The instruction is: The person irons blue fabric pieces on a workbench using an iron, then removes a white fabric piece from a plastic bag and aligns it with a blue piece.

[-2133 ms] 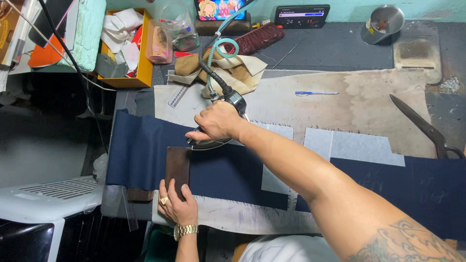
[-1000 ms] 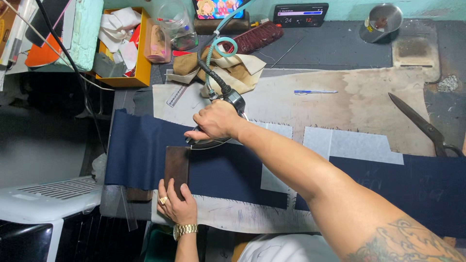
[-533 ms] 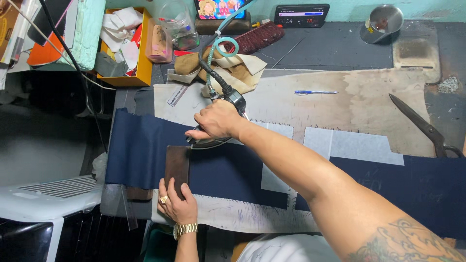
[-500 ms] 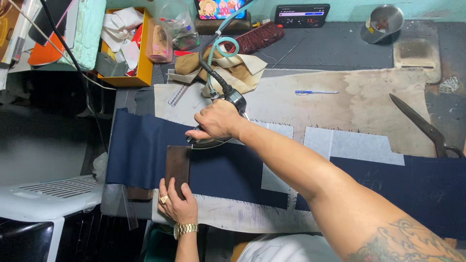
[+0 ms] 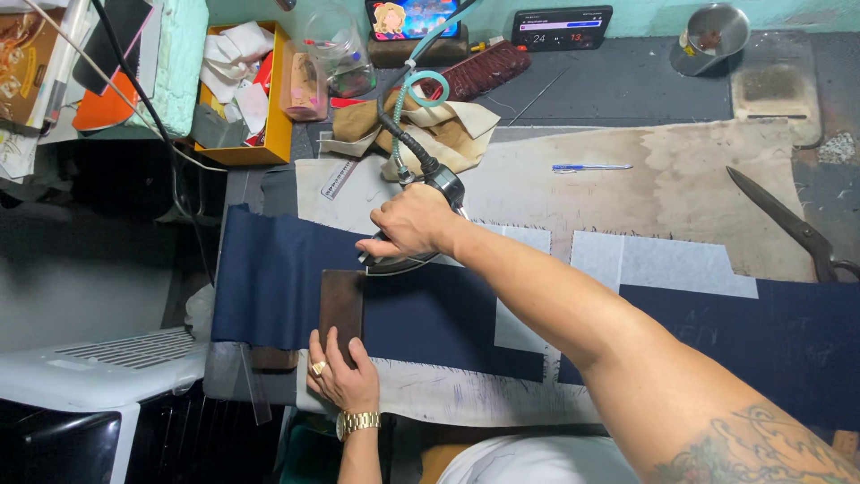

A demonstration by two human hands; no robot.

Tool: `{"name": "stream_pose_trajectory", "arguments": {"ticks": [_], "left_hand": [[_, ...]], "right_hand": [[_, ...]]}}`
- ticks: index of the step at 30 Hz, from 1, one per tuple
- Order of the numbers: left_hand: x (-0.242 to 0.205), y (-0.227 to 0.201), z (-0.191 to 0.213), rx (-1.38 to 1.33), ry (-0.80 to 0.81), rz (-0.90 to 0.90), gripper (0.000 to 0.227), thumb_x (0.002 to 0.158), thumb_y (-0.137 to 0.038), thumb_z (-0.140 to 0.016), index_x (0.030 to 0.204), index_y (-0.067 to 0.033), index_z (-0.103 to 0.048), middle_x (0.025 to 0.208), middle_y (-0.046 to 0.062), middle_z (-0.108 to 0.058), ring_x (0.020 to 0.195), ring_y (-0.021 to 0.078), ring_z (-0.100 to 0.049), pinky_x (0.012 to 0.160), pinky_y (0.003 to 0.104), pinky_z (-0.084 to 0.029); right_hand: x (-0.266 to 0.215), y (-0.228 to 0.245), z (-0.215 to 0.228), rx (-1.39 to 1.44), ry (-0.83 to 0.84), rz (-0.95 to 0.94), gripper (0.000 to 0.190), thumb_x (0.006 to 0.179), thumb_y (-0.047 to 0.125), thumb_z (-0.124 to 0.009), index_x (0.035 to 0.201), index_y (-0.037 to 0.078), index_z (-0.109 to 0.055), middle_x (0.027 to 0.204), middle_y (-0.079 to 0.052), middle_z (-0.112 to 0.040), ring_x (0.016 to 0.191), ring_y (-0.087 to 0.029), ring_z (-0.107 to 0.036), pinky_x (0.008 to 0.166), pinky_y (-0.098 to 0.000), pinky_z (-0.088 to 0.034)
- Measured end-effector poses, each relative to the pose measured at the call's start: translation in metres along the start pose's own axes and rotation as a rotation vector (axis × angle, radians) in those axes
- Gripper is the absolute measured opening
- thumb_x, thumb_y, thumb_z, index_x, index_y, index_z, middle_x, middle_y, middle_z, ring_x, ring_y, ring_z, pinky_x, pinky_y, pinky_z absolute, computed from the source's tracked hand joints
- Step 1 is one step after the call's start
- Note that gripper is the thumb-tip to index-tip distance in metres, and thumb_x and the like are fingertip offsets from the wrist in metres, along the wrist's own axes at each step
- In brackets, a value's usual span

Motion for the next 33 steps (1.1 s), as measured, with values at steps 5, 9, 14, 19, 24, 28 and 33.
{"name": "stream_pose_trajectory", "arguments": {"ticks": [5,9,14,19,24,28,33], "left_hand": [[0.000,-0.004,0.004,0.039,0.028,-0.020,0.037,0.101,-0.035,-0.058,0.130,-0.0149,-0.071,0.143,0.016,-0.061,0.119,0.0375,-0.062,0.096,0.052,-0.044],[0.000,0.000,0.004,0.089,0.160,-0.029,0.053,0.097,-0.051,-0.059,0.140,-0.0210,-0.063,0.150,0.017,-0.054,0.130,0.0383,-0.056,0.101,0.055,-0.043],[0.008,0.009,0.016,0.148,0.283,-0.045,0.053,0.090,-0.049,-0.067,0.136,-0.0250,-0.064,0.151,0.011,-0.054,0.136,0.0316,-0.052,0.108,0.057,-0.037],[0.027,0.013,0.007,0.014,0.339,-0.110,0.052,0.084,-0.048,-0.071,0.128,-0.0207,-0.065,0.150,0.013,-0.053,0.136,0.0319,-0.052,0.110,0.059,-0.037],[0.046,0.009,-0.016,0.030,0.470,-0.091,0.075,0.074,-0.059,-0.075,0.141,-0.0315,-0.056,0.149,0.008,-0.054,0.129,0.0274,-0.056,0.094,0.052,-0.041],[0.049,0.011,-0.014,-0.007,0.527,-0.073,0.077,0.075,-0.060,-0.073,0.143,-0.0316,-0.055,0.150,0.009,-0.052,0.131,0.0284,-0.054,0.095,0.052,-0.040],[0.073,0.017,-0.012,-0.406,0.372,-0.088,0.045,0.085,-0.037,-0.074,0.125,-0.0155,-0.071,0.144,0.014,-0.058,0.128,0.0342,-0.058,0.104,0.050,-0.044]], "right_hand": [[-0.002,0.000,0.000,-0.026,0.019,-0.004,0.070,0.098,0.071,-0.040,0.064,0.013,-0.059,0.054,-0.005,-0.061,0.047,-0.036,-0.060,0.039,-0.0484,-0.037],[-0.001,0.000,0.006,-0.041,0.028,0.013,0.068,0.098,0.070,-0.044,0.064,0.013,-0.060,0.055,-0.007,-0.062,0.049,-0.036,-0.062,0.040,-0.0495,-0.038],[0.001,-0.003,0.010,-0.009,0.204,-0.064,0.067,0.097,0.069,-0.041,0.065,0.012,-0.056,0.056,-0.006,-0.061,0.050,-0.039,-0.058,0.041,-0.0504,-0.036],[0.002,-0.002,0.016,-0.010,0.342,-0.125,0.071,0.098,0.071,-0.038,0.065,0.011,-0.057,0.058,-0.009,-0.061,0.055,-0.039,-0.060,0.045,-0.0512,-0.041],[0.004,0.001,0.021,0.018,0.411,-0.096,0.081,0.091,0.083,-0.036,0.065,0.008,-0.055,0.059,-0.012,-0.063,0.054,-0.041,-0.061,0.046,-0.0509,-0.044],[0.002,0.000,0.017,-0.015,0.470,-0.173,0.082,0.088,0.087,-0.034,0.068,0.011,-0.057,0.057,-0.012,-0.062,0.053,-0.042,-0.061,0.044,-0.0515,-0.046],[0.004,0.001,0.019,-0.021,0.441,-0.145,0.081,0.089,0.085,-0.038,0.066,0.010,-0.058,0.060,-0.011,-0.063,0.056,-0.042,-0.064,0.045,-0.0531,-0.046]]}}
Point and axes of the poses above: each hand's wrist, its own x-axis towards the middle knuckle, its own z-axis out of the back of the hand, y = z × x, the point moved 4 cm from there along x, towards the middle knuckle
